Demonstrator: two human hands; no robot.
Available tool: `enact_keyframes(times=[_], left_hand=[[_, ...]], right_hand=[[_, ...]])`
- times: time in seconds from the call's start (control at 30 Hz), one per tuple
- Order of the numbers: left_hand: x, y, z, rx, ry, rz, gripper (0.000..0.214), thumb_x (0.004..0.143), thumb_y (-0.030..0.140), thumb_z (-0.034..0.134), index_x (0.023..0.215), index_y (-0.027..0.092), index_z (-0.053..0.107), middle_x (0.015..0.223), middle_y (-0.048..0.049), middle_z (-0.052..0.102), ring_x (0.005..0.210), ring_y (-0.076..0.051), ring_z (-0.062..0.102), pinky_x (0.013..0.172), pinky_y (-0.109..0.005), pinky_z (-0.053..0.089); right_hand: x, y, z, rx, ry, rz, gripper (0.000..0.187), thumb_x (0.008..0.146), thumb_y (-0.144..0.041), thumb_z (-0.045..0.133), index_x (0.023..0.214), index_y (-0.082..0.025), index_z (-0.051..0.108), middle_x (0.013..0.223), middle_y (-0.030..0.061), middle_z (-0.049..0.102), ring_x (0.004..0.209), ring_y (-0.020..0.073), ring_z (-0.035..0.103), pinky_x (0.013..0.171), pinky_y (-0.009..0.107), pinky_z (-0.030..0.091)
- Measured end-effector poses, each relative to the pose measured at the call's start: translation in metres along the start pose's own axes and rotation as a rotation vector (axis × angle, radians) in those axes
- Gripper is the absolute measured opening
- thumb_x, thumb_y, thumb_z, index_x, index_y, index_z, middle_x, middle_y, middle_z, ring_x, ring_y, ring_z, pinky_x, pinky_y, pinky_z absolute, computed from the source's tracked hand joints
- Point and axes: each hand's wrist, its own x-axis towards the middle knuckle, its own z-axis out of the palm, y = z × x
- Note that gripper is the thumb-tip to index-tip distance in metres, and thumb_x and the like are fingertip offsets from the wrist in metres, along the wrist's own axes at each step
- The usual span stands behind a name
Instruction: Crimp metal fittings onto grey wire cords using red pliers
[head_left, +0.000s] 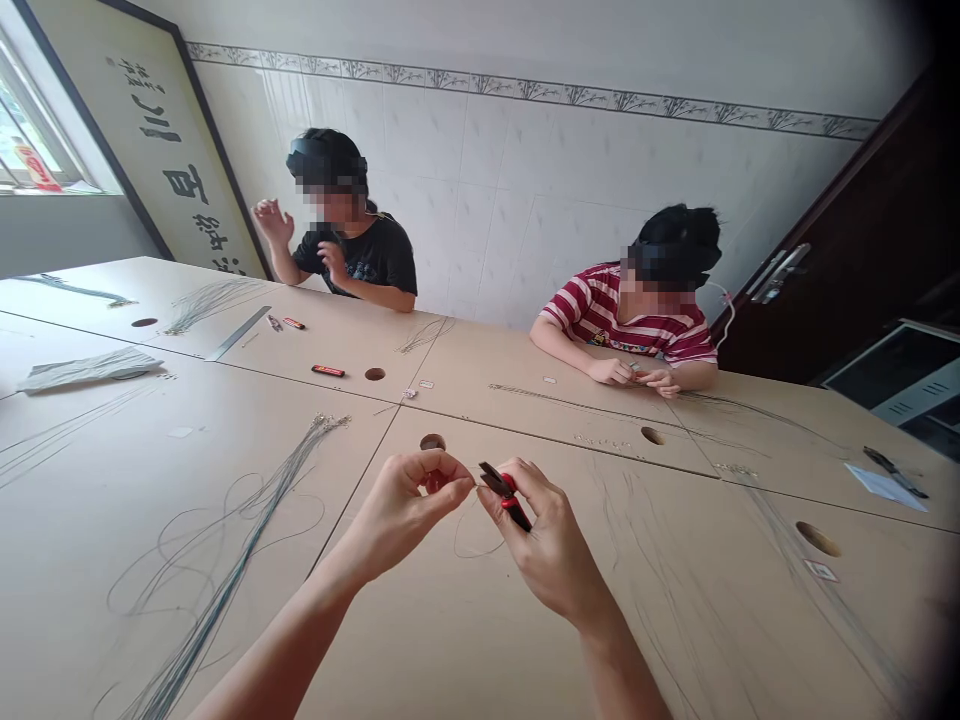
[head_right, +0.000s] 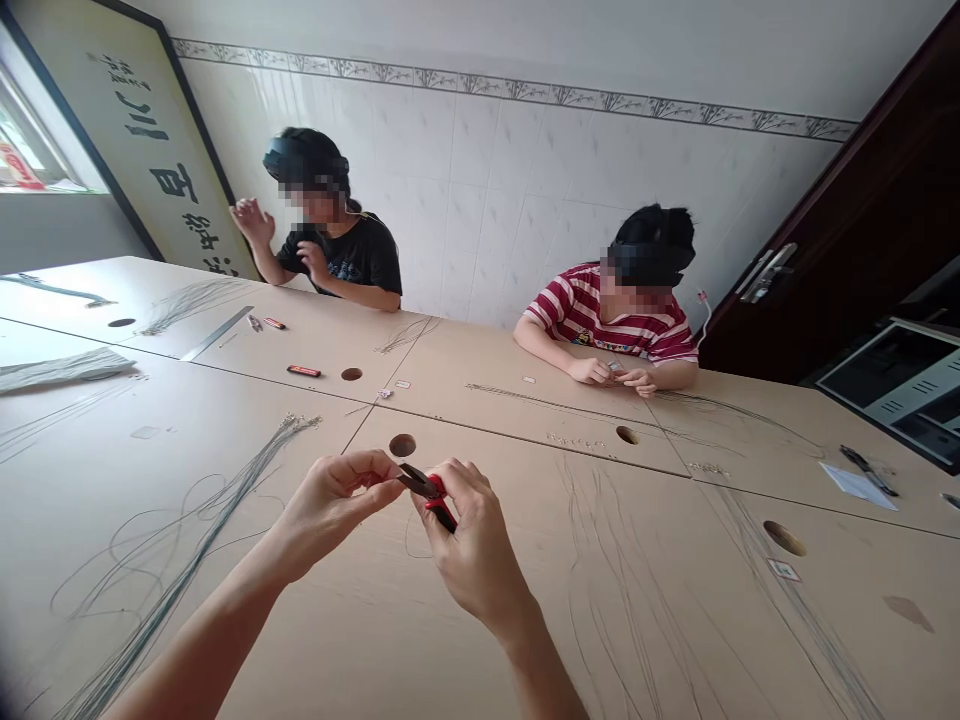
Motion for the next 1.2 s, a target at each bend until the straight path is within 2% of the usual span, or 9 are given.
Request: enact_keyframes(times=[0.13,0.47,0.7,0.87,1.0,1.1,1.2], left_hand=[[0.0005,0.0013,0.0004,0.041,0.005,-0.008,0.019,0.086,0.028,0.054,0.074,0.017,0.064,0.066,0.001,0.053,0.062,-0.011,0.037,0.052,-0.023,0.027],[0.0013,0.0019,-0.0007,0.011,-0.049,-0.024,0.017,0.082,0.024,0.053,0.067,0.018,0.057,0.061,0.0033,0.039,0.06,-0.011,0.029,0.053,-0.025,0.024],[0.0012,-0.0019,-0.0011,0.018,-0.064,-0.01,0.018,0.085,0.027,0.053,0.07,0.019,0.058,0.064,0.0031,0.041,0.062,-0.011,0.031,0.056,-0.025,0.026],[0.0012,0.0016,-0.0035,0.067,-0.067,-0.018,0.024,0.087,0.035,0.052,0.072,0.018,0.059,0.065,0.0022,0.044,0.061,-0.011,0.033,0.055,-0.025,0.026],[0.0017,0.0066,-0.0066,0.12,-0.005,-0.039,0.028,0.087,0.038,0.051,0.069,0.018,0.059,0.064,0.0021,0.046,0.056,-0.01,0.033,0.051,-0.024,0.026],[0.001,0.007,-0.0067,0.115,-0.015,0.048,0.018,0.087,0.03,0.051,0.088,0.022,0.067,0.085,-0.002,0.063,0.074,-0.015,0.051,0.066,-0.025,0.04],[0.0003,0.006,-0.0044,0.099,-0.088,0.089,0.03,0.085,0.022,0.053,0.112,0.028,0.066,0.106,-0.0035,0.068,0.099,-0.019,0.057,0.086,-0.031,0.043]], right_hand=[[0.0004,0.0013,0.0015,-0.024,-0.021,-0.004,0.015,0.093,-0.022,0.046,0.078,-0.022,0.047,0.073,-0.001,0.047,0.072,0.0155,0.042,0.068,0.026,0.037],[-0.0009,0.0016,-0.0008,-0.042,-0.062,-0.018,0.018,0.092,-0.021,0.046,0.075,-0.022,0.042,0.072,-0.0008,0.047,0.071,0.0158,0.041,0.068,0.027,0.036],[0.0013,0.0003,-0.0017,-0.027,-0.068,-0.013,0.018,0.091,-0.02,0.047,0.074,-0.022,0.041,0.07,-0.0023,0.044,0.07,0.0145,0.039,0.065,0.025,0.035],[0.0018,0.0003,-0.0041,-0.024,-0.065,0.006,0.019,0.09,-0.021,0.048,0.073,-0.022,0.04,0.07,-0.0029,0.043,0.069,0.0137,0.039,0.065,0.024,0.036],[0.001,0.0009,-0.0061,-0.036,-0.064,0.009,0.02,0.091,-0.023,0.047,0.073,-0.021,0.04,0.069,-0.0025,0.044,0.068,0.0136,0.039,0.065,0.025,0.037],[0.0001,0.0011,-0.0068,-0.029,-0.063,0.017,0.02,0.091,-0.025,0.048,0.073,-0.021,0.042,0.07,-0.0022,0.045,0.068,0.0137,0.041,0.064,0.025,0.037],[-0.0004,0.0007,-0.0073,-0.005,-0.067,0.019,0.017,0.091,-0.026,0.048,0.076,-0.021,0.046,0.073,-0.0011,0.049,0.071,0.014,0.043,0.066,0.026,0.038]])
